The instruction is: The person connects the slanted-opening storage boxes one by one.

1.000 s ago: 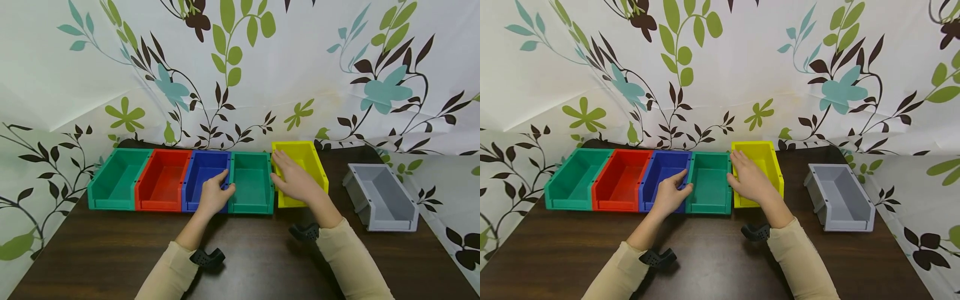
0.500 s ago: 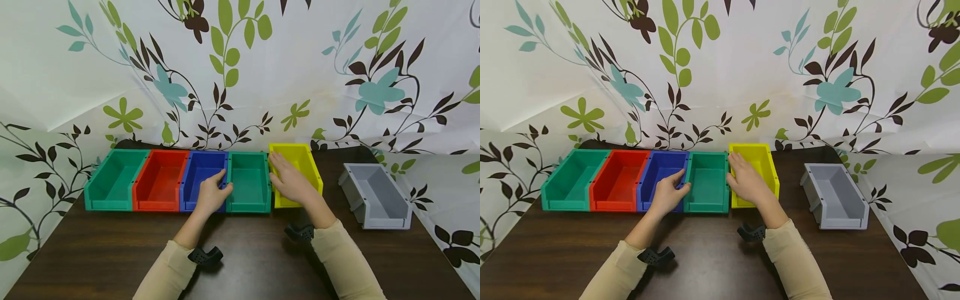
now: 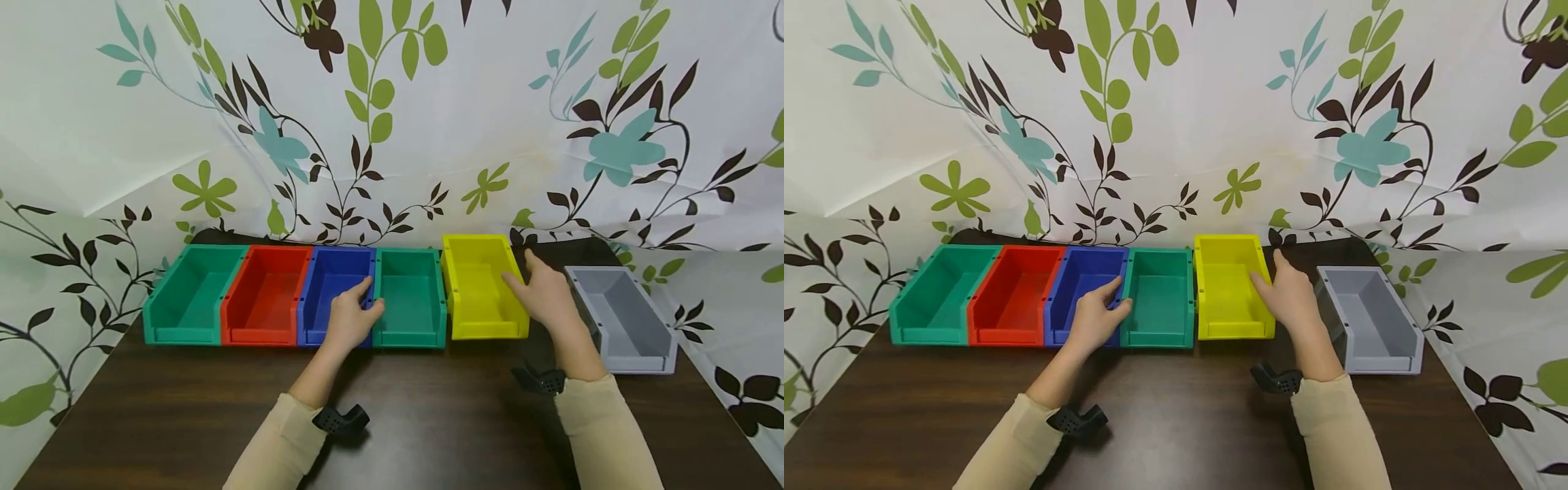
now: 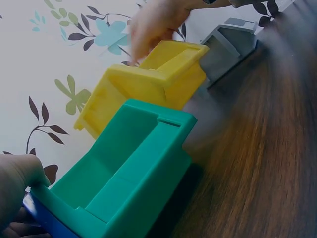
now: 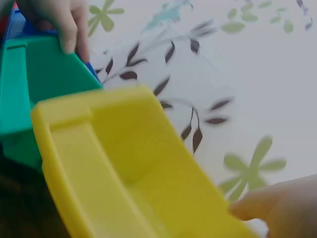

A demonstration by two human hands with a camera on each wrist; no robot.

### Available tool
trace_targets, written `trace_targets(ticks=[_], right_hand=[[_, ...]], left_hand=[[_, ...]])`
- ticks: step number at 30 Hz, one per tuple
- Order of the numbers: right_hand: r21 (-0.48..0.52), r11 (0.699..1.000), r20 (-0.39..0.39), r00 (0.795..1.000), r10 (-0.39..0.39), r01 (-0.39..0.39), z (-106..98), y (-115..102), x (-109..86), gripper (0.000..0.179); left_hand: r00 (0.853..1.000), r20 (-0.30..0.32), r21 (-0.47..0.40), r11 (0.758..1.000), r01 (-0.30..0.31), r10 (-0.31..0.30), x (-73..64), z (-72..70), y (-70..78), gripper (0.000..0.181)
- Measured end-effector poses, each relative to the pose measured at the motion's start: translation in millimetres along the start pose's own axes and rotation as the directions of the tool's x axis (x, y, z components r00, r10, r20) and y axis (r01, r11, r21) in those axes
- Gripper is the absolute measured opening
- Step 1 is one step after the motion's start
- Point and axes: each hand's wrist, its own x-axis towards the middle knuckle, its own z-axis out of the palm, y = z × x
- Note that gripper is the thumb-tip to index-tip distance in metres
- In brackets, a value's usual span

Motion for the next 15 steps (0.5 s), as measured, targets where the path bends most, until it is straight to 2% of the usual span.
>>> trace_targets(ticks=[2, 4, 8, 15], right_hand=[[0.031, 0.997, 0.113, 0.992, 0.063, -0.067, -1.0, 6.5, 3.3, 0.068], [0.081, 0.992, 0.186, 0.979, 0.077, -0.093, -0.2, 10.4, 6.8, 0.06], [0.119, 0.987, 0.202, 0.976, 0.079, -0.104, -2.9, 10.2, 13.4, 0.044], [0.117, 0.988, 0.265, 0.962, 0.066, -0.1, -15.3, 4.4, 21.8, 0.038]], left_hand=[[1.0, -0.012, 0.007, 1.0, 0.0, 0.0, -0.2, -0.9, -0.9, 0.055], [1.0, -0.021, 0.024, 1.0, -0.003, 0.003, 0.0, -0.7, -2.1, 0.054], [1.0, -0.012, 0.017, 1.0, -0.004, 0.004, 0.7, 0.1, -2.6, 0.055], [1.0, -0.007, 0.004, 1.0, 0.003, -0.002, 0.9, 0.0, -1.1, 0.054]])
